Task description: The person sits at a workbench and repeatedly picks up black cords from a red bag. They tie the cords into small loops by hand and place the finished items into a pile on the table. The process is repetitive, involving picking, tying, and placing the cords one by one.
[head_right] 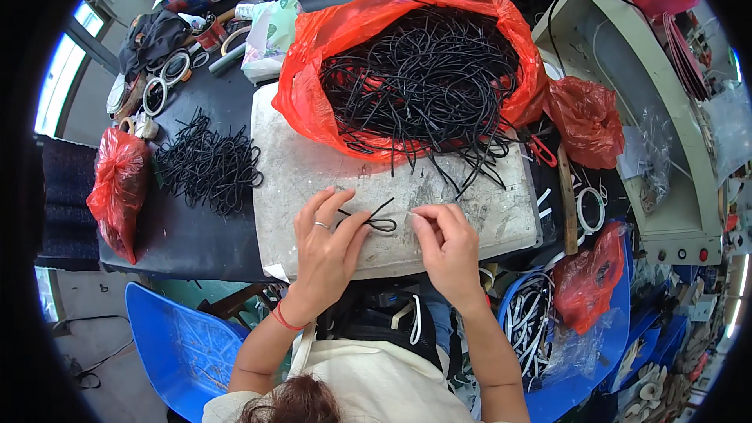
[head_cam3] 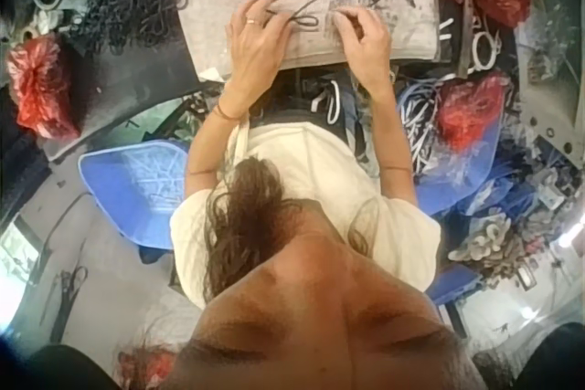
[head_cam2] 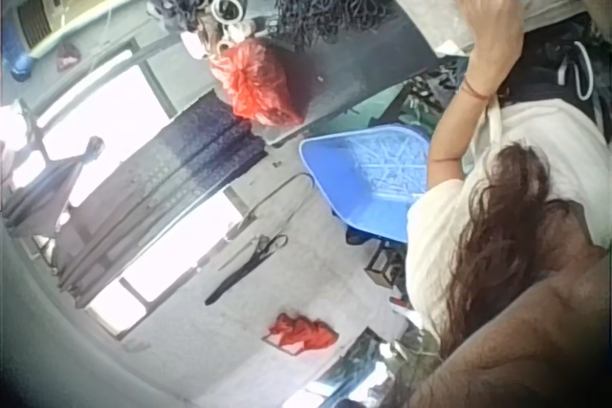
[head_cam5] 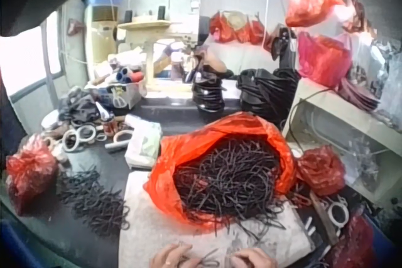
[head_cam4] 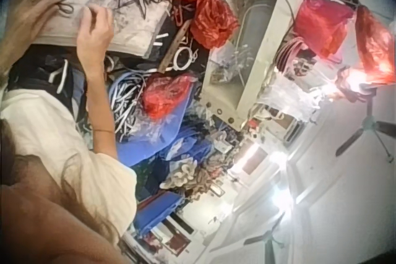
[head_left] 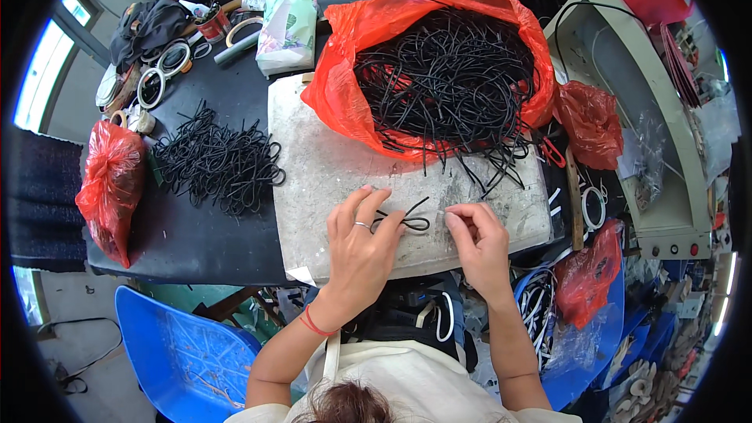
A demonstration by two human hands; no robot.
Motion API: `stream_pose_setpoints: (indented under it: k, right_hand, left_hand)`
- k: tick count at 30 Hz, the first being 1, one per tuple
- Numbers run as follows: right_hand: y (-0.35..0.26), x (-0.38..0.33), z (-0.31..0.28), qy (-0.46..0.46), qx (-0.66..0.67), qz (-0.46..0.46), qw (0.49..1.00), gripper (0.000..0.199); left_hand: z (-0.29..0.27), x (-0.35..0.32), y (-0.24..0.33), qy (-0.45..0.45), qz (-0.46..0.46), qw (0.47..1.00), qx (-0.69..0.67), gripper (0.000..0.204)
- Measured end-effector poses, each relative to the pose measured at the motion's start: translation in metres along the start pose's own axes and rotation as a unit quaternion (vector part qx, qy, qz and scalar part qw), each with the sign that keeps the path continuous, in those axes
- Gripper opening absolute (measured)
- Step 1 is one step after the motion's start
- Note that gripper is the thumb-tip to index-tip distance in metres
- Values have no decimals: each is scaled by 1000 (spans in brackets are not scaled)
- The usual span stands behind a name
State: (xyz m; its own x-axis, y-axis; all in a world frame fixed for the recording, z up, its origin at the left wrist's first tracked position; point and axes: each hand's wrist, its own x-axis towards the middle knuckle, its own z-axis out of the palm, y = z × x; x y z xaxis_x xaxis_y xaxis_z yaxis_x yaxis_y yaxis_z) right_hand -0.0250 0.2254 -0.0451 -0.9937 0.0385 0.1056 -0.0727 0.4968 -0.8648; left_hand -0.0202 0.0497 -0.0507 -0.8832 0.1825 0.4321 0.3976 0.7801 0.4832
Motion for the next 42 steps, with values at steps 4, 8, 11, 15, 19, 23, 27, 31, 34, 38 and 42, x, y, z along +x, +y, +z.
stream_pose_setpoints:
  k: [4,8,11,15,19,23,27,31,34,38,42]
  right_hand:
    - [-8,1,-1,-13,-12,3,1000,9]
    - [-11,3,9,-12,-6,-39,999,10]
    - [-7,19,7,40,-66,-96,992,10]
    - [-5,54,14,98,-125,-142,977,11]
    - [5,69,27,110,-253,-169,946,11]
    - [-25,31,18,57,-102,-72,990,13]
    - [-33,-12,29,-5,-81,-147,986,16]
    - [-44,-13,24,-11,-79,-216,973,20]
    - [-52,10,17,-23,-123,-313,941,24]
    - [-41,19,12,-165,-79,-284,941,23]
    - [-38,25,-2,-88,-81,-254,960,19]
  left_hand:
    - [-8,-2,-9,30,14,999,19,20]
    - [-20,-1,-17,59,18,996,63,19]
    - [-45,4,-58,133,-35,978,159,19]
    - [-66,16,-74,138,-69,967,205,19]
    - [-49,15,-34,94,-30,995,-13,22]
    - [-17,7,-7,-25,-221,899,-378,20]
    - [-6,12,-5,-115,-359,679,-631,23]
    - [-23,8,-19,-146,-362,704,-593,21]
    - [-40,3,-23,-197,-333,694,-606,23]
    - [-66,-1,-26,-187,-364,680,-608,20]
    - [-74,-8,-33,-210,-370,698,-577,24]
